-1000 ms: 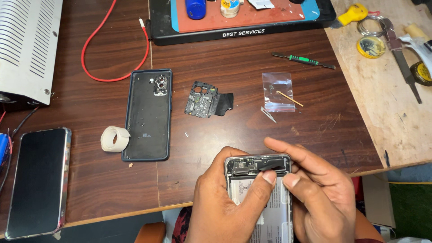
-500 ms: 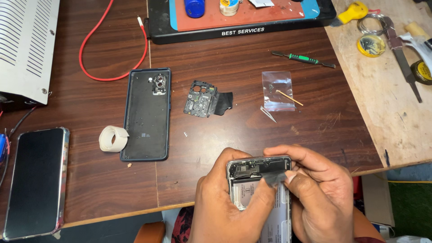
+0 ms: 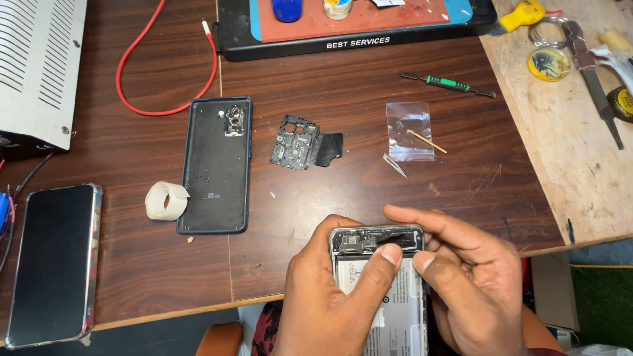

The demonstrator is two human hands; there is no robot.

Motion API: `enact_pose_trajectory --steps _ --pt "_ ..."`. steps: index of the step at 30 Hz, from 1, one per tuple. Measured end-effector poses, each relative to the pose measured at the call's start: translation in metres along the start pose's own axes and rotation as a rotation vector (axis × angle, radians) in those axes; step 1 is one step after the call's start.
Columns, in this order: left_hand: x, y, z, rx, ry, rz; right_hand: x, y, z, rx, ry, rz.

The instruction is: The person works on a disassembled smartphone at a repair bench, holding the phone frame with one hand while using a precision screwdriver with the other to drive screws into the phone's internal components. They reposition the phone repeatedly to access different screw points along its edges.

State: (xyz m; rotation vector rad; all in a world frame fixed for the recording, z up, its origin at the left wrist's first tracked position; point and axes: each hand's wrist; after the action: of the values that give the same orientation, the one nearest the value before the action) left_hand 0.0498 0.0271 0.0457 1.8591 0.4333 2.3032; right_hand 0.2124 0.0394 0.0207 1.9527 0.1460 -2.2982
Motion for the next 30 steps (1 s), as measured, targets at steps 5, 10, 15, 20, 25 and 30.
enact_pose_trajectory --steps 5,10,15,20,25,30 --pt "0.005 0.003 -0.003 0.004 -0.093 0.1 -0.003 -0.008 -0.012 -0.061 0.087 0.029" --pt "0.006 0.005 0.0 -0.009 -0.075 0.143 -0.002 -0.009 -0.012 -0.088 0.036 0.04" --pt "0.004 0.004 0.0 0.001 -0.141 0.131 0.001 -0.009 -0.014 -0.038 0.045 0.082" --pt "0.002 0.004 -0.001 -0.008 -0.127 0.132 0.002 -0.012 -0.019 -0.063 0.131 0.059" --pt "0.007 0.002 -0.002 -0.001 -0.135 0.074 -0.001 -0.014 -0.021 -0.069 0.314 -0.01" --pt "0.015 0.0 -0.007 -0.005 -0.076 -0.124 -0.019 -0.014 -0.022 -0.12 0.594 -0.054"
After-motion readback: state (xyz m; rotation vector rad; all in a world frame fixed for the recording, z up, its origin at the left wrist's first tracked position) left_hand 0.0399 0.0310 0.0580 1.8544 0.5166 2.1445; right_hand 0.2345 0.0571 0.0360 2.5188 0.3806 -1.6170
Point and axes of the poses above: each hand's wrist, its own y-axis away from the middle knuckle, its own z-axis out of the palm, x = y × z, and after that the axes turned 5 degrees about y, right-handed
